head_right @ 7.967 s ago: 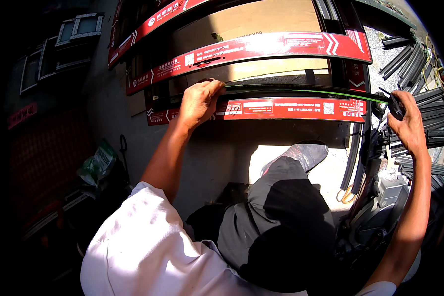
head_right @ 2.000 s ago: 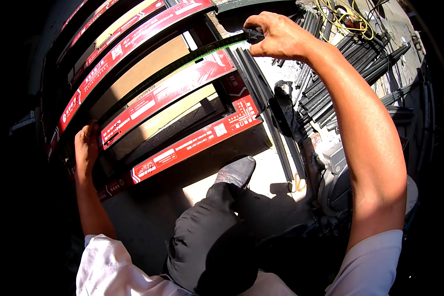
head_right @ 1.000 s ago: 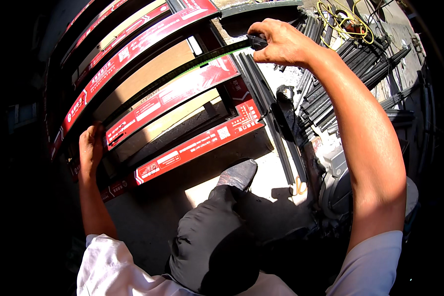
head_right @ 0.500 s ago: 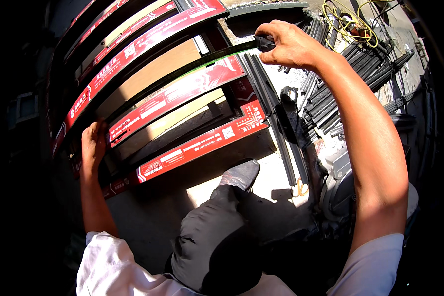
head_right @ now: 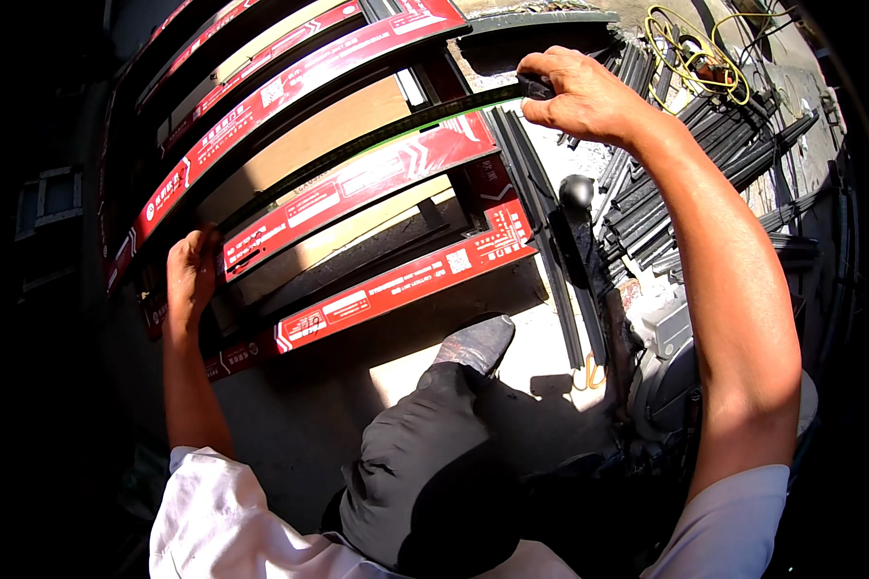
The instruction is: The person measures and marks a long black profile using a tape measure and marker, then cuts it with a miter saw. The person repeats the process for additional profiles, stacking the cut pieces.
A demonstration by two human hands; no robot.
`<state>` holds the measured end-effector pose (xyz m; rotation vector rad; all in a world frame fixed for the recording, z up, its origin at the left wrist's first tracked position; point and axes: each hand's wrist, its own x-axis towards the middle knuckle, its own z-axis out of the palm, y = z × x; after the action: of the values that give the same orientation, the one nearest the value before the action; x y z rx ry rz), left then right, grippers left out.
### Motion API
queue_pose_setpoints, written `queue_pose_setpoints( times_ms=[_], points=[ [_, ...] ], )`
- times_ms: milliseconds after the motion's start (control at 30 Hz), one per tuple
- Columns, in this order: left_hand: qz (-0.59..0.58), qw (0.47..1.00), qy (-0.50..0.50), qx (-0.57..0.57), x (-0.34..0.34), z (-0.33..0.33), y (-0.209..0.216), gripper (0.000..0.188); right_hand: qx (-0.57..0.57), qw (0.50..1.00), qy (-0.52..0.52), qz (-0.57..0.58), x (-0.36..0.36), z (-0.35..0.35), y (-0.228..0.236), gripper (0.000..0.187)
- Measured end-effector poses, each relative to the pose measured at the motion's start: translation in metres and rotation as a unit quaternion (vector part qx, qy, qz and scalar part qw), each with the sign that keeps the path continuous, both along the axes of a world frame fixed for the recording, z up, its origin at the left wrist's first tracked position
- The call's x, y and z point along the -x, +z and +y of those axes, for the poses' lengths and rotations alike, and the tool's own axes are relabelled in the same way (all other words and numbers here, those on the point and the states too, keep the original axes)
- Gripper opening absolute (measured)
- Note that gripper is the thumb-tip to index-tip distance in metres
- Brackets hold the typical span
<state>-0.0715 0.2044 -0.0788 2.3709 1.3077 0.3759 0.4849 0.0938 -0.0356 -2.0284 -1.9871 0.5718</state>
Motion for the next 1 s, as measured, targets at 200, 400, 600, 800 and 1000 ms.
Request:
queue_pose_setpoints(
  times_ms=[200, 400, 600, 800, 1000],
  points=[
    [-0.001, 1.000, -0.006, -0.007, 0.001, 0.000, 0.001, 0.006, -0.008, 1.000, 0.008, -0.012, -0.001, 0.002, -0.003, 0.050],
    [-0.003, 1.000, -0.005, -0.007, -0.002, -0.001, 0.001, 0.005, -0.031, 0.999, 0.000, 0.035, 0.016, 0.004, -0.004, 0.050],
    [-0.007, 1.000, 0.007, 0.004, -0.001, -0.001, 0.001, 0.005, 0.025, 0.999, 0.023, -0.006, 0.035, 0.016, 0.002, 0.055],
    [0.001, 1.000, 0.007, 0.001, 0.002, 0.001, -0.002, 0.005, 0.076, 0.997, 0.009, -0.016, 0.049, 0.023, 0.013, 0.062],
    [0.006, 1.000, 0.002, -0.022, 0.003, 0.000, -0.003, 0.005, 0.066, 0.998, 0.023, -0.001, 0.049, 0.020, 0.015, 0.062]
  ],
)
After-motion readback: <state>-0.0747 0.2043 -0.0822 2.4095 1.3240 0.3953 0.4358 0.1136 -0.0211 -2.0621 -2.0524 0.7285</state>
